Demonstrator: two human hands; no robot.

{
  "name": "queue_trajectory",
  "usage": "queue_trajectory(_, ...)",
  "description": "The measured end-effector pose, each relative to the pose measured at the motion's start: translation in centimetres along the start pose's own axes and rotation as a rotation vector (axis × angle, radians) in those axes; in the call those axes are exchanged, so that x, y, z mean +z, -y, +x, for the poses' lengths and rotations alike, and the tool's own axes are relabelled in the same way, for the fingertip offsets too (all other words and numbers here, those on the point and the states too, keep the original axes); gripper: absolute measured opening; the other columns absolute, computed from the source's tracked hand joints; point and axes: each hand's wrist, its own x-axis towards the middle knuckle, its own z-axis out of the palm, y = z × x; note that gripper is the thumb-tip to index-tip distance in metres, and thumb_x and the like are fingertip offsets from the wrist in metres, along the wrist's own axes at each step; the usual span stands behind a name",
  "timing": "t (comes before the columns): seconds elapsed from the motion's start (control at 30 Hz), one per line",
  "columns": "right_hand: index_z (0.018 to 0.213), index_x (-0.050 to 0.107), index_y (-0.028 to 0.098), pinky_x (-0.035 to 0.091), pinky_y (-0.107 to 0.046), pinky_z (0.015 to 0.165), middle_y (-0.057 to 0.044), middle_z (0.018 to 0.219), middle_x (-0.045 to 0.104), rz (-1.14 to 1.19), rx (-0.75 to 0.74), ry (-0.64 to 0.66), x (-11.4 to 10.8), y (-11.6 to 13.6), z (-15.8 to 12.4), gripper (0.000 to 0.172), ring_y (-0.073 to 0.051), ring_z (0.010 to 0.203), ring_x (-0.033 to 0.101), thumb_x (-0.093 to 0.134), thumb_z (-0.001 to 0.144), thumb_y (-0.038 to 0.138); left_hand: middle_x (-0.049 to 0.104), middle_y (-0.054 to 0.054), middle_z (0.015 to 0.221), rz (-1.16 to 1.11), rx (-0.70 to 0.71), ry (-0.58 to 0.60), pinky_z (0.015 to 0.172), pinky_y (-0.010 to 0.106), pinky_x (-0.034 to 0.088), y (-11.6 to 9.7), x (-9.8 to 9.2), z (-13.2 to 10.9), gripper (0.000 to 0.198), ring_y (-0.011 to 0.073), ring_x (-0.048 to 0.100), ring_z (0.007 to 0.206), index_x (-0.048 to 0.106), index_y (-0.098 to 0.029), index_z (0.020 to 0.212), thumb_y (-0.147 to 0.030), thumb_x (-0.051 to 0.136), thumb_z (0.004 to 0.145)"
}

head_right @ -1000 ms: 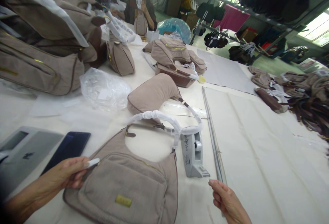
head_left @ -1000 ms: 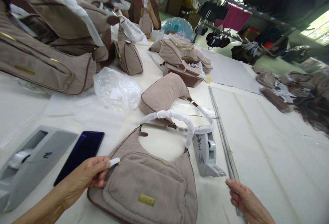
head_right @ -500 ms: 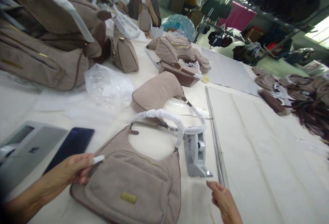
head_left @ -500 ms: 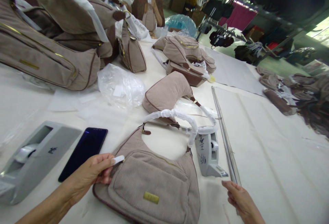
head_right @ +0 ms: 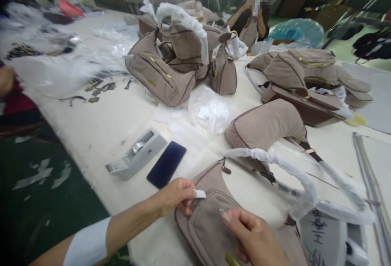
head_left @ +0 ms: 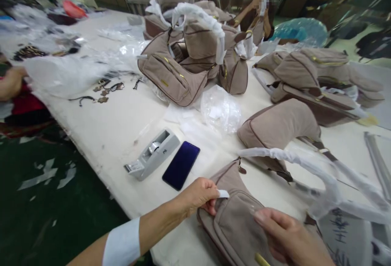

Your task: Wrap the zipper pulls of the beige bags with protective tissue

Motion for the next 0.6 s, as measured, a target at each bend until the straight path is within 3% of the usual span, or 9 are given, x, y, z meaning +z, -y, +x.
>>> queue_trajectory(0.07, 0.061, 0.055, 0.018, 0.017, -0.018, 0.036, 0.012, 0.041, 0.024, 0.001, 0.006, 0.055, 3.5, 2.2, 0.9, 0.042, -0.003, 0.038, 0.016, 0.072, 0.054, 0.056, 0.051, -0.005, 0.043, -0.009, 0.012, 0.000, 0.039, 0.020, 0.043, 0.1, 0.0, -0.1, 0.017, 0.0072, 0.048, 0.034, 0.052, -0.015, 0.060, -0.029, 0.061, 0.057)
queue_trajectory(0.17, 0.061, 0.052, 0.018, 0.014, -0.017, 0.035, 0.013, 0.037, 0.024, -0.052, 0.050, 0.119, 5.9, 3.6, 1.8, 0.039, -0.003, 0.036, 0.015, 0.072, 0.056, 0.052, 0.051, -0.005, 0.043, -0.030, 0.027, 0.010, 0.037, 0.018, 0.041, 0.1, 0.0, -0.2, 0.016, 0.0071, 0.047, 0.033, 0.053, -0.015, 0.061, -0.028, 0.061, 0.058)
queue_trajectory(0.3, 0.061, 0.051, 0.019, 0.013, -0.018, 0.033, 0.014, 0.036, 0.027, -0.088, 0.110, 0.132, 6.1, 3.0, 3.1, 0.037, -0.002, 0.033, 0.016, 0.071, 0.057, 0.049, 0.051, -0.005, 0.043, -0.066, 0.033, 0.047, 0.035, 0.017, 0.038, 0.3, -0.2, 0.0, 0.012, 0.0073, 0.047, 0.032, 0.052, -0.015, 0.060, -0.025, 0.059, 0.059)
queue_trajectory(0.47, 0.049, 0.040, 0.021, 0.013, -0.018, 0.030, 0.013, 0.033, 0.026, -0.143, 0.086, -0.043, 6.7, 2.0, 4.2, 0.039, -0.002, 0.028, 0.017, 0.068, 0.053, 0.047, 0.052, -0.005, 0.044, -0.093, 0.046, 0.063, 0.036, 0.016, 0.038, 0.5, -0.3, 0.1, 0.016, 0.0070, 0.048, 0.034, 0.052, -0.015, 0.062, -0.028, 0.063, 0.061)
queue_trajectory(0.6, 0.049, 0.036, 0.022, 0.014, -0.017, 0.029, 0.012, 0.036, 0.029, -0.136, 0.120, -0.066, 7.2, 1.9, 4.0, 0.037, -0.002, 0.027, 0.021, 0.067, 0.057, 0.039, 0.052, -0.005, 0.045, -0.082, 0.074, 0.064, 0.035, 0.015, 0.037, 0.6, -0.3, -0.1, 0.017, 0.0063, 0.047, 0.034, 0.051, -0.016, 0.062, -0.028, 0.062, 0.064)
